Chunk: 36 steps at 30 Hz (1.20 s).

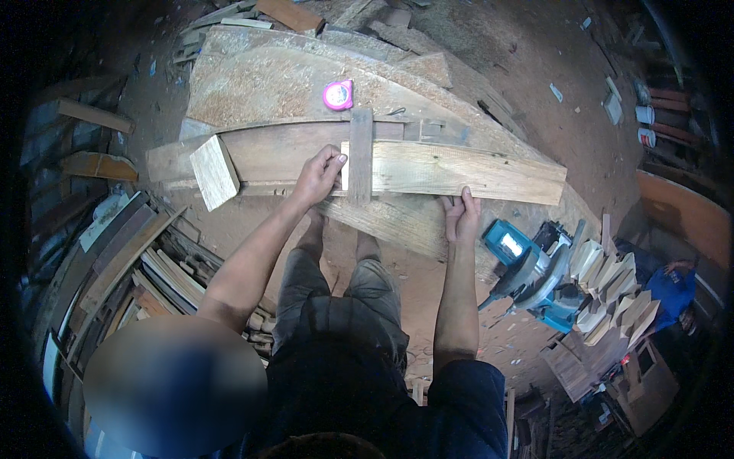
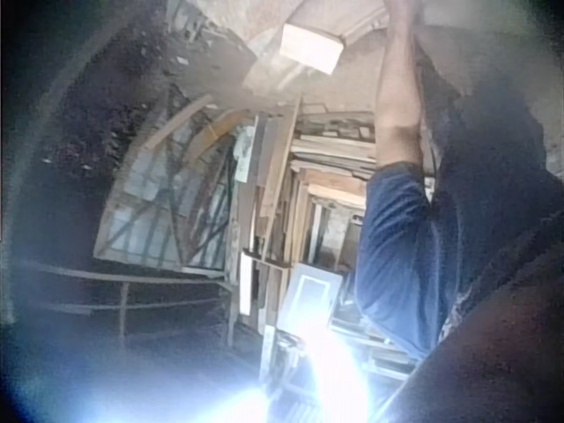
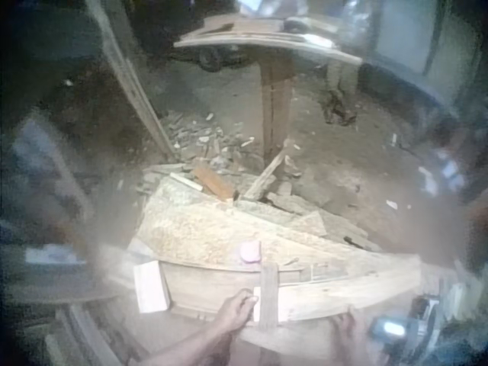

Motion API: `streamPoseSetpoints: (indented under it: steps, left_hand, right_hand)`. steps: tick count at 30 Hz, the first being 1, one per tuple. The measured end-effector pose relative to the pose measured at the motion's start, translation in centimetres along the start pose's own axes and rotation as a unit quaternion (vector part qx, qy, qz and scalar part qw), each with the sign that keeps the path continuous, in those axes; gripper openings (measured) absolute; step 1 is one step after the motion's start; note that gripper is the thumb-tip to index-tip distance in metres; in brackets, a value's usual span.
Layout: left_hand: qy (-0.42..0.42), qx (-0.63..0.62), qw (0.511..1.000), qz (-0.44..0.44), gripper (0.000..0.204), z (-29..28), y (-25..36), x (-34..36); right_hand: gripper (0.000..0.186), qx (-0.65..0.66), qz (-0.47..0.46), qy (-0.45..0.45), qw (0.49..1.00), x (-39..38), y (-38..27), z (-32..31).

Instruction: The person uses a circular saw to cut a long wooden plank into smaller rectangular pieces on a workbench. They repeatedly position the wood, cut it, and then stack the resulting pieces.

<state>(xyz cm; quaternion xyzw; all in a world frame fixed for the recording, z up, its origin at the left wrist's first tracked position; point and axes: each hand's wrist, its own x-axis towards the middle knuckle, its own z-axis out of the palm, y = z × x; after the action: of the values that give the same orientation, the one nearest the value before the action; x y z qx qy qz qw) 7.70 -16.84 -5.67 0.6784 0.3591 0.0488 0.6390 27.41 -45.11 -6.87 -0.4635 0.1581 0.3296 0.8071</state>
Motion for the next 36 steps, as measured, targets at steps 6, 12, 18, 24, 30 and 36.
streamPoseSetpoints:
  steps: [6,12,18,24,30,36]
  left_hand:
    - [0.0,0.006,1.0,0.013,0.025,0.0,-0.4,0.1]
    - [-0.004,-0.007,1.0,0.011,0.026,0.0,-1.1,0.3]
    - [-0.017,-0.024,0.999,-0.017,0.026,0.0,-0.3,0.1]
    - [-0.011,0.006,1.0,0.006,0.027,-0.2,-0.5,0.1]
    - [-0.019,-0.01,1.0,0.008,0.027,-0.2,-0.3,-0.1]
    - [-0.024,0.009,1.0,-0.008,0.022,-0.3,0.0,0.0]
  right_hand:
    - [0.048,-0.002,0.0,-0.002,1.0,0.0,0.2,-0.2]
    - [0.051,0.004,0.009,-0.014,1.0,0.0,0.2,-0.3]
    - [0.051,0.004,0.007,-0.01,1.0,-0.1,0.2,-0.2]
    - [0.05,0.0,0.008,-0.014,1.0,-0.1,0.3,-0.4]
    - [0.046,0.0,0.005,-0.003,1.0,-0.1,0.3,-0.2]
    - [0.042,0.001,0.004,-0.006,1.0,0.1,0.3,-0.5]
